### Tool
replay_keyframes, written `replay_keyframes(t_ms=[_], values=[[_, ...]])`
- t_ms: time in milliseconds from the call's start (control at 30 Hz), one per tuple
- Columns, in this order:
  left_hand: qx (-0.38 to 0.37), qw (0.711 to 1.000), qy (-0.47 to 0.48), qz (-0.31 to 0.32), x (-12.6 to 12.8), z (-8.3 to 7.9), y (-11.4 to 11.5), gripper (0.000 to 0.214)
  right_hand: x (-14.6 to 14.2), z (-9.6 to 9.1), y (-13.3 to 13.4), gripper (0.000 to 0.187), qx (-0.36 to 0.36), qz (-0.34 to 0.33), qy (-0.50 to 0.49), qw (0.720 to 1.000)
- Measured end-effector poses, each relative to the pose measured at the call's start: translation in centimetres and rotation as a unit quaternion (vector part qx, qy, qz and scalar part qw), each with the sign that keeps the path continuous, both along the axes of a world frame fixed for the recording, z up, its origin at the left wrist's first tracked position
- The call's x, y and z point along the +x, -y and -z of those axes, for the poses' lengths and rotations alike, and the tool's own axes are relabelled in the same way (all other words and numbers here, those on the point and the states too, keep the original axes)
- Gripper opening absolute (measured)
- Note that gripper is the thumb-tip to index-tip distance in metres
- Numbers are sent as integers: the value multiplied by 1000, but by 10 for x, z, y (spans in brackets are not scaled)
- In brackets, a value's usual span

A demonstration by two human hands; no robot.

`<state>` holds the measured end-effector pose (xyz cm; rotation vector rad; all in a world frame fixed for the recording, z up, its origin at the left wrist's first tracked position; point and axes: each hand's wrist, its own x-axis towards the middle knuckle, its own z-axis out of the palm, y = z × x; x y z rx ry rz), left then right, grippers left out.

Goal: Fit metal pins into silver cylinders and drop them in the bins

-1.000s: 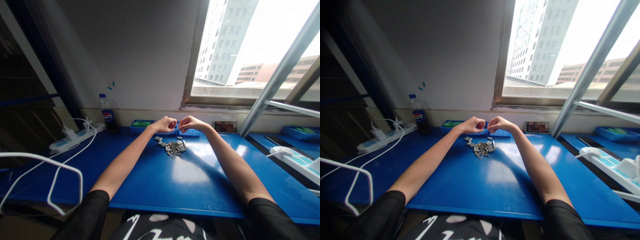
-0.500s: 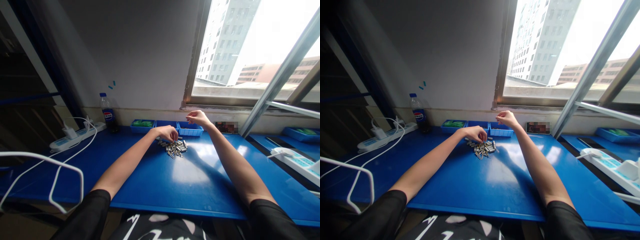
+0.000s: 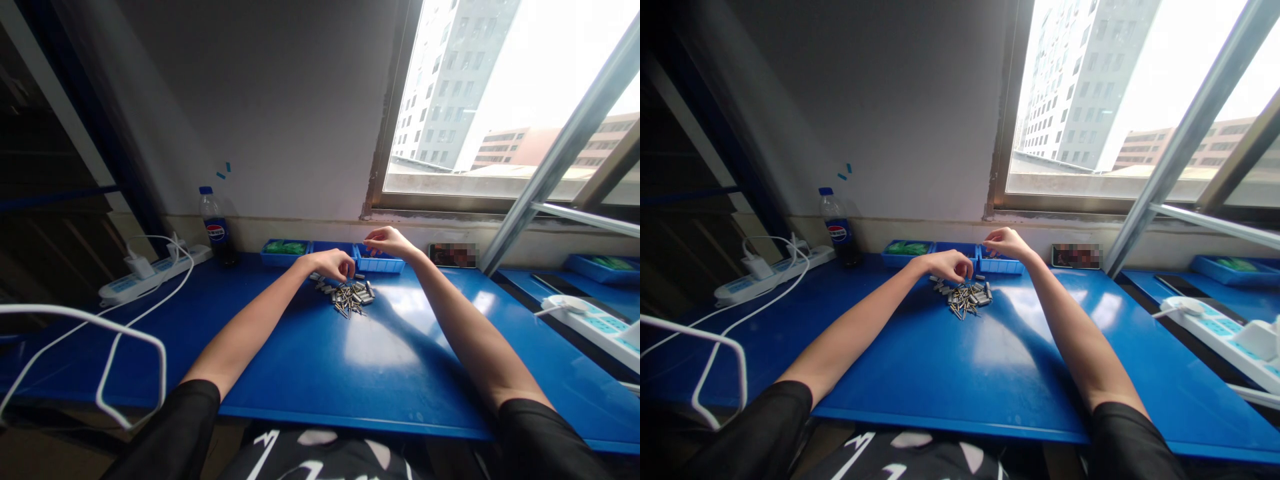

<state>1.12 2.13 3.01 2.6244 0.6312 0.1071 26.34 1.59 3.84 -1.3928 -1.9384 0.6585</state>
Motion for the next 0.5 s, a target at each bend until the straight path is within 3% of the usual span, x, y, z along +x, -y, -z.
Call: replay_keyframes(t_ms=[100,267,500], values=[[4,999,52,-12,-1,-3,0,20,2,1,-1,29,-22,-26,8,999],[8,986,161,-53,-2,-4,-4,18,1,-4,4,37,-101,-133,33,985],[-65,958,272,-63,1,-5,-6,24,-8,-15,21,50,-170,-199,25,965]])
